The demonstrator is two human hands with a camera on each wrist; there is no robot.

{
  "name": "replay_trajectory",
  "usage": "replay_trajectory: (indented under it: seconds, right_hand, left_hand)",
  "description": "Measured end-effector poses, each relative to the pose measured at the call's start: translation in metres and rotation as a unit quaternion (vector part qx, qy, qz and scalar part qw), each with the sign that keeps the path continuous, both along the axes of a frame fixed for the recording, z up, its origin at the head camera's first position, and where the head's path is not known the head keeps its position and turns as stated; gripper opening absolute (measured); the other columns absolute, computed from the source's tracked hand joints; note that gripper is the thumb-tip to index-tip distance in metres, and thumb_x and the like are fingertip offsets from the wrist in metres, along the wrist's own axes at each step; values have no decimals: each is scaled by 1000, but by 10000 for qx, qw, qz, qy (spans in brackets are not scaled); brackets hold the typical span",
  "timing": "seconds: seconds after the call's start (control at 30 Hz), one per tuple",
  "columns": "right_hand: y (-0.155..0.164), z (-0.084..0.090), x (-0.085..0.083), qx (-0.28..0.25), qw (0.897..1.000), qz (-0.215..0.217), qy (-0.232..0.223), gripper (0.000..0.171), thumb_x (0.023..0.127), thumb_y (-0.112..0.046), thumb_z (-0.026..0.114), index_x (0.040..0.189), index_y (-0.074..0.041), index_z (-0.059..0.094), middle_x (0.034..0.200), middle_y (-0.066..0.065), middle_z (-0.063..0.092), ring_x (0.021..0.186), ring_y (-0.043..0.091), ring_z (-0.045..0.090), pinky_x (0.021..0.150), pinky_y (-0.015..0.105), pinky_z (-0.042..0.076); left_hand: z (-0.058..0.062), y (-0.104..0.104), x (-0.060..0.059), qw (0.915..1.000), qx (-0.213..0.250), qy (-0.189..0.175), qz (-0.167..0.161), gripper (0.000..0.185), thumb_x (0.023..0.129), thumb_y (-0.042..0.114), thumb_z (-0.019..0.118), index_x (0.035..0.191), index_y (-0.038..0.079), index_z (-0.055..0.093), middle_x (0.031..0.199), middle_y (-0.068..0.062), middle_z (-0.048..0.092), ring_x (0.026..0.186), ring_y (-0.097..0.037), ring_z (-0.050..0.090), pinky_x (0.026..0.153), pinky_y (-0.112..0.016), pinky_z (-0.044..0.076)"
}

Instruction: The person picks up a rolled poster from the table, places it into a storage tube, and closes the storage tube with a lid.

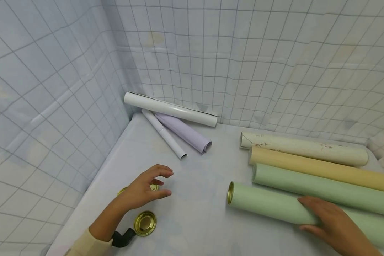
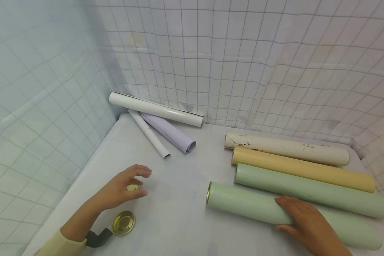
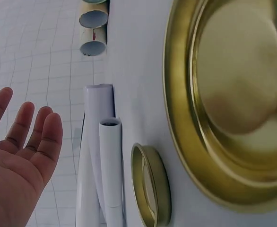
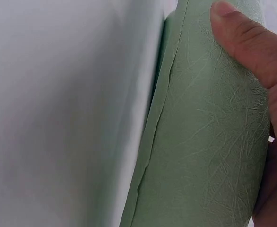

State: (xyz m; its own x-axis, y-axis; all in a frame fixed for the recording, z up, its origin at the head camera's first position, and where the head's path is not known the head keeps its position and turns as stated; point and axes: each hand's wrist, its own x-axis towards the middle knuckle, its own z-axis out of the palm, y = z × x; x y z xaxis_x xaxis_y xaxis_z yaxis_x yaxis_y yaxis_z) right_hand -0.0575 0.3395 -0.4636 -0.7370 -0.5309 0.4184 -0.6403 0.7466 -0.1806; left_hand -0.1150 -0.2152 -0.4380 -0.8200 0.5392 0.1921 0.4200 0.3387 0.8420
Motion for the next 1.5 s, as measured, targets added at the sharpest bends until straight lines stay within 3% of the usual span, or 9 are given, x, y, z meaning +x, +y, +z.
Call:
replay_trajectory:
  seconds: [0.2, 0.43, 0.7, 0.9, 0.97, 1.03, 1.2, 1.4, 1.5]
  right_hand:
    - [23, -1, 5, -82, 9999, -28, -106, 86, 56, -39, 92, 133, -14, 63, 122, -5, 65, 127, -17, 31, 104, 4, 20]
    - [46, -10, 3, -127, 9999, 79, -31, 87, 55, -39, 93, 132, -13, 64, 125, -9, 63, 128, -17, 32, 105, 4, 20]
    - [51, -17, 0, -100, 9993, -244, -246, 87, 49, -26, 97, 128, -11, 64, 123, -15, 58, 124, -20, 27, 102, 2, 18]
    - [50, 1, 0, -244, 9970, -609, -416, 73, 56, -20, 95, 122, -10, 66, 117, -12, 62, 119, -23, 30, 95, -2, 21]
    - [50, 11, -3, -170, 9969, -707, -291, 70, 56, -19, 95, 119, -9, 67, 112, -6, 65, 116, -24, 33, 93, -2, 24]
    - [50, 21, -6, -90, 9969, -767, -155, 68, 55, -21, 95, 117, -10, 68, 111, -11, 64, 113, -25, 34, 89, -3, 28]
    - [53, 42, -20, -192, 9984, -525, 53, 68, 51, -19, 95, 114, -10, 70, 114, -24, 59, 111, -26, 37, 86, -2, 33]
    - [60, 53, -43, 322, 9983, -462, -160, 63, 57, -21, 94, 113, -11, 68, 107, -12, 66, 102, -18, 47, 77, 2, 37]
    - [66, 55, -53, 454, 9980, -388, -223, 62, 57, -21, 94, 112, -12, 68, 105, -9, 68, 101, -15, 50, 79, 2, 37]
  left_hand:
    - [1, -16, 1, 9997, -149, -57, 189, 48, 88, 18, 78, 130, 19, 56, 134, -8, 51, 119, -39, 52, 92, -45, 53]
    - [3, -23, 6, 9994, -120, -94, 310, 48, 87, 15, 79, 130, 16, 57, 134, -10, 51, 118, -38, 53, 91, -47, 53]
    - [4, -26, 11, 9989, -153, -27, 452, 48, 86, 15, 80, 129, 17, 57, 133, -8, 52, 116, -38, 55, 91, -46, 53]
    - [3, -28, 12, 9984, -164, 38, 535, 47, 86, 16, 80, 128, 16, 58, 133, -10, 52, 115, -39, 56, 90, -45, 54]
    - [3, -29, 13, 9982, -189, 62, 573, 47, 85, 16, 81, 127, 16, 59, 133, -8, 52, 115, -39, 57, 90, -45, 54]
    - [4, -30, 13, 9981, -215, 75, 581, 47, 85, 16, 81, 127, 16, 59, 133, -7, 52, 115, -39, 57, 90, -46, 54]
    - [10, -33, 11, 9972, -437, 269, 548, 46, 85, 17, 81, 126, 16, 60, 132, -6, 54, 115, -33, 58, 88, -46, 54]
    - [18, -40, 7, 9964, -726, 210, 393, 43, 87, 22, 79, 125, 17, 60, 130, 0, 54, 116, -30, 57, 87, -45, 54]
    - [19, -45, 4, 9951, -904, 133, 374, 42, 88, 24, 78, 126, 18, 60, 129, 1, 54, 115, -30, 58, 89, -40, 54]
